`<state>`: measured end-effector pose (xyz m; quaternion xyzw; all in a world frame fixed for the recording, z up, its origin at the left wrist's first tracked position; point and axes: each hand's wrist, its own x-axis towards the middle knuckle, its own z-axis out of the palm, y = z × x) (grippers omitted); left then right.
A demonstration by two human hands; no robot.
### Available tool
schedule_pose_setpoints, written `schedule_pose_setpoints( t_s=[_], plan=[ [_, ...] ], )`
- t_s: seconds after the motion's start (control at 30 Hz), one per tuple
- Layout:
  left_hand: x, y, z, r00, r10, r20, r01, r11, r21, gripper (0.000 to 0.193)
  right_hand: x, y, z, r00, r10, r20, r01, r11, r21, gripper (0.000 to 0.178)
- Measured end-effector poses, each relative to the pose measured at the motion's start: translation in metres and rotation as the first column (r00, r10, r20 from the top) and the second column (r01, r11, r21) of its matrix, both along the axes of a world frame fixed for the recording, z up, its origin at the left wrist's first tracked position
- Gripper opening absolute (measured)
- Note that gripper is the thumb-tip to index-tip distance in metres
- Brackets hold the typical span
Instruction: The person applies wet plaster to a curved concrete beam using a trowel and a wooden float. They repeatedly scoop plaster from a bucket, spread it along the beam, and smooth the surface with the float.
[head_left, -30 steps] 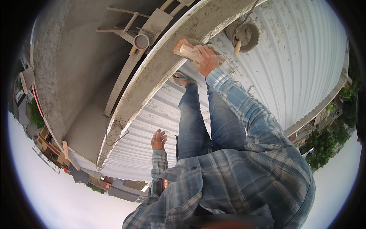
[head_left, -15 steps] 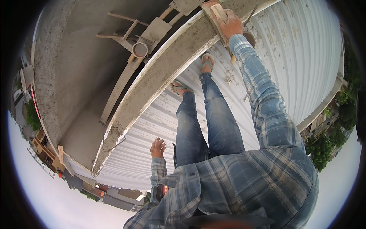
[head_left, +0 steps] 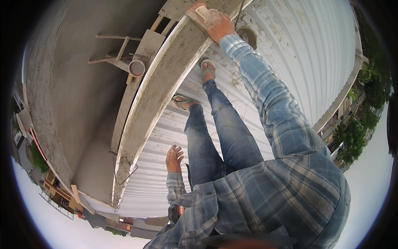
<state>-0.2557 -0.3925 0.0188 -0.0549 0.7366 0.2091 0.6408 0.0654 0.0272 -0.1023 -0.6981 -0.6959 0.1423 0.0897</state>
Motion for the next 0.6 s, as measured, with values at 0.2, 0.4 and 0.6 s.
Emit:
schedule_pose_setpoints(
  t_s=[0.2, 0.4, 0.6],
  plan=[
    [0.091, 0.112, -0.083, 0.848, 0.413, 0.331, -0.438, 0.899, -0.001, 0.055, -0.09, -0.136, 0.059, 0.305, -0.539, -0.786, -0.146, 0.788, -0.597, 0.051],
    [0.147, 0.133, -0.089, 0.512, 0.399, 0.761, -0.425, 0.887, -0.179, 0.055, -0.005, -0.205, 0.029, -0.313, -0.794, -0.521, -0.321, 0.605, -0.729, 0.059],
    [0.163, 0.132, -0.092, 0.74, 0.494, 0.456, -0.449, 0.868, -0.211, 0.056, 0.062, -0.19, -0.057, -0.384, -0.811, -0.442, -0.566, 0.585, -0.581, 0.06]
  ],
)
